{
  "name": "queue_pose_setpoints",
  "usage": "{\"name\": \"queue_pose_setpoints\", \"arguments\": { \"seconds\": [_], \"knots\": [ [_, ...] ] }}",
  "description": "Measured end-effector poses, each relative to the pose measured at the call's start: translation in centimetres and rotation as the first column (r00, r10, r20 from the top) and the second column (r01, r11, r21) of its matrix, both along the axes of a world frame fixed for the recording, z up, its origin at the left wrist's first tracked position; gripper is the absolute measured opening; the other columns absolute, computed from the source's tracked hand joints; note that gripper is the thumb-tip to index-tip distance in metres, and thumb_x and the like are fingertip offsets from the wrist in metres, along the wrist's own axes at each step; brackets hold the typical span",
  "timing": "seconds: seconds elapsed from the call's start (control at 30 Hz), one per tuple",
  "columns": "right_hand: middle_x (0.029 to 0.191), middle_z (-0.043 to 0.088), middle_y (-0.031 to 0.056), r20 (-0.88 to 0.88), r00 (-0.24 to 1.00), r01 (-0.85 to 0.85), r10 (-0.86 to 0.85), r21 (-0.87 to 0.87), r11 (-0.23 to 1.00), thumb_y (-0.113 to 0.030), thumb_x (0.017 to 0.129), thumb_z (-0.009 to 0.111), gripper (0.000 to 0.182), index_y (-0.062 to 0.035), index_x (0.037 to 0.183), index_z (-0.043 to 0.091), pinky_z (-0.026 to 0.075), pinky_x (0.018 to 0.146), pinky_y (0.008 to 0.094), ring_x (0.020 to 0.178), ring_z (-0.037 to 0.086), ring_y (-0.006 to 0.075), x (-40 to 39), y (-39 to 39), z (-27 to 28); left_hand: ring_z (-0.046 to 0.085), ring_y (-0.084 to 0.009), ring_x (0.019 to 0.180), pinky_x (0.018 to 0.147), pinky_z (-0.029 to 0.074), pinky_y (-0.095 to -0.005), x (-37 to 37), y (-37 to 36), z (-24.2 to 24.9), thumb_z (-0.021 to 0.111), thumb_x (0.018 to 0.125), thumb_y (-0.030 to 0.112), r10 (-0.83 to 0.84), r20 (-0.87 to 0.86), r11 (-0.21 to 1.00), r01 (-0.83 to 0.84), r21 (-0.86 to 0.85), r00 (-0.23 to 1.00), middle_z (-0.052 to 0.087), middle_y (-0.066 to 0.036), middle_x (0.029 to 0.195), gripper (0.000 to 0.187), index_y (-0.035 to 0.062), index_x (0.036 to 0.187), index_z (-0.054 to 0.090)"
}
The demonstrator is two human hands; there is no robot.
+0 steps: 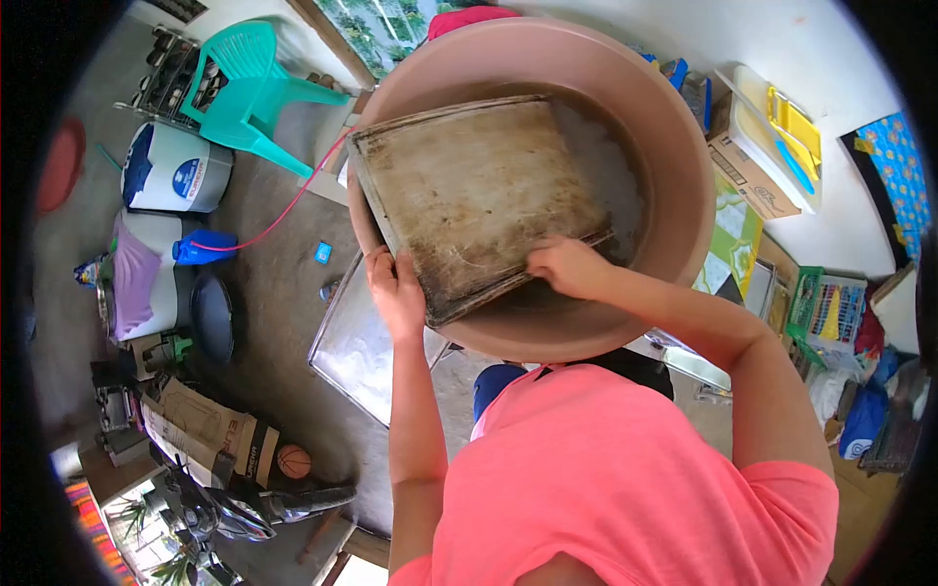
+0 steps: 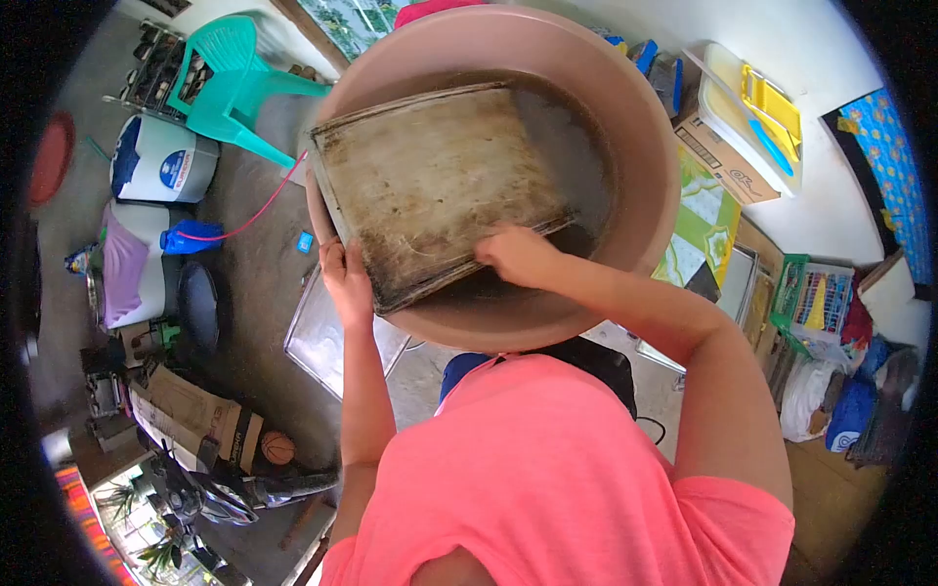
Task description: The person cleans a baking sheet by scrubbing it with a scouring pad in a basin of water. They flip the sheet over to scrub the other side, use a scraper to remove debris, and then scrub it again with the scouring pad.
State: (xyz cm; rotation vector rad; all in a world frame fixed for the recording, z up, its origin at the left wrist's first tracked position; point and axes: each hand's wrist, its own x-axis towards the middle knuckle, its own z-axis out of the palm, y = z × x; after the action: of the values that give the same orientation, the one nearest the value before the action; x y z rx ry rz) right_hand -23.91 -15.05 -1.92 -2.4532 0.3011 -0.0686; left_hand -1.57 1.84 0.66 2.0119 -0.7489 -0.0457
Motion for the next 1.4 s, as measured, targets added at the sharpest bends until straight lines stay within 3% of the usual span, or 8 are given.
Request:
{"name": "queue_pose_setpoints", "arguments": {
  "seconds": [0.23,0.47,0.63,0.77,0.83,1.13,1.33,1.4],
  "knots": [
    [0.095,0.061,0.0091,0.339,0.929,-0.163,0.146,0.022,0.986,-0.005,0.073,0.057,0.011,-0.0072,0.083,0.061,0.050,0.077,0.0425,0.100,0.056,0.0308,8.1,7.7,4.9,0.052,-0.0300,0.089,0.085,0.041,-0.0346,0.2,0.1,-0.2,0.058,0.085,0.011,-0.036,-0.210,0.992,0.010,-0.125,0.977,0.055,-0.019,0.100,0.022,-0.0075,0.076,0.050],
    [0.096,0.060,0.0107,0.102,0.990,-0.087,0.094,-0.074,0.993,-0.005,0.069,0.059,0.020,-0.0084,0.089,0.062,0.046,0.089,0.0411,0.103,0.054,0.0315,1.8,3.2,3.2,0.052,-0.0301,0.088,0.083,0.041,-0.0341,0.4,0.2,-0.6,0.058,0.085,0.011,-0.037,-0.153,0.993,0.018,-0.120,0.988,0.055,-0.020,0.099,0.023,-0.0072,0.074,0.049],
    [0.089,0.057,0.0059,0.370,0.916,-0.121,0.156,-0.116,0.986,-0.009,0.069,0.061,0.019,-0.0087,0.088,0.061,0.049,0.080,0.0380,0.094,0.055,0.0279,8.1,9.2,6.0,0.052,-0.0309,0.088,0.081,0.042,-0.0359,0.4,0.1,-0.7,0.058,0.085,0.011,-0.031,-0.151,0.993,0.013,-0.119,0.988,0.055,-0.020,0.098,0.023,-0.0069,0.074,0.050],
    [0.092,0.058,0.0042,0.263,0.941,-0.153,0.213,-0.230,0.961,-0.006,0.068,0.062,0.025,-0.0091,0.093,0.062,0.050,0.080,0.0367,0.094,0.056,0.0262,1.1,3.7,3.3,0.052,-0.0305,0.087,0.081,0.041,-0.0364,0.4,0.3,-0.4,0.058,0.085,0.010,-0.052,-0.072,0.995,0.046,-0.083,0.996,0.055,-0.019,0.097,0.022,-0.0073,0.074,0.051],
    [0.091,0.058,0.0043,0.155,0.973,-0.137,0.169,-0.196,0.971,-0.006,0.067,0.063,0.023,-0.0097,0.090,0.062,0.050,0.080,0.0374,0.095,0.055,0.0263,0.0,2.8,3.3,0.052,-0.0301,0.086,0.081,0.041,-0.0359,0.1,0.2,-0.1,0.058,0.085,0.010,-0.019,-0.096,0.997,0.011,-0.083,0.995,0.055,-0.018,0.097,0.021,-0.0072,0.074,0.051],
    [0.086,0.058,0.0064,0.420,0.894,-0.170,0.155,-0.003,0.985,-0.012,0.072,0.061,0.010,-0.0098,0.082,0.061,0.049,0.076,0.0387,0.092,0.056,0.0278,7.9,8.2,5.3,0.052,-0.0280,0.090,0.084,0.040,-0.0326,1.5,0.7,-1.0,0.060,0.083,0.010,-0.146,-0.224,0.979,0.107,-0.174,0.964,0.055,-0.017,0.100,0.021,-0.0069,0.073,0.052],
    [0.094,0.061,0.0119,0.190,0.967,0.164,-0.169,0.039,0.986,-0.011,0.082,0.061,0.014,-0.0089,0.096,0.060,0.046,0.080,0.0433,0.093,0.056,0.0331,4.4,4.5,3.4,0.051,-0.0281,0.103,0.091,0.037,-0.0305,2.3,1.3,0.6,0.062,0.083,0.015,-0.224,-0.377,0.972,0.179,-0.150,0.899,0.053,-0.018,0.113,0.026,-0.0073,0.074,0.055],
    [0.095,0.061,0.0140,0.286,0.910,0.287,-0.300,0.085,0.954,-0.010,0.084,0.059,0.018,-0.0091,0.102,0.058,0.046,0.080,0.0450,0.093,0.056,0.0353,4.8,4.3,2.6,0.051,-0.0294,0.104,0.092,0.037,-0.0311,2.6,1.3,0.0,0.062,0.083,0.016,-0.247,-0.389,0.967,0.197,-0.164,0.888,0.053,-0.019,0.117,0.026,-0.0076,0.075,0.056]
  ]
}}
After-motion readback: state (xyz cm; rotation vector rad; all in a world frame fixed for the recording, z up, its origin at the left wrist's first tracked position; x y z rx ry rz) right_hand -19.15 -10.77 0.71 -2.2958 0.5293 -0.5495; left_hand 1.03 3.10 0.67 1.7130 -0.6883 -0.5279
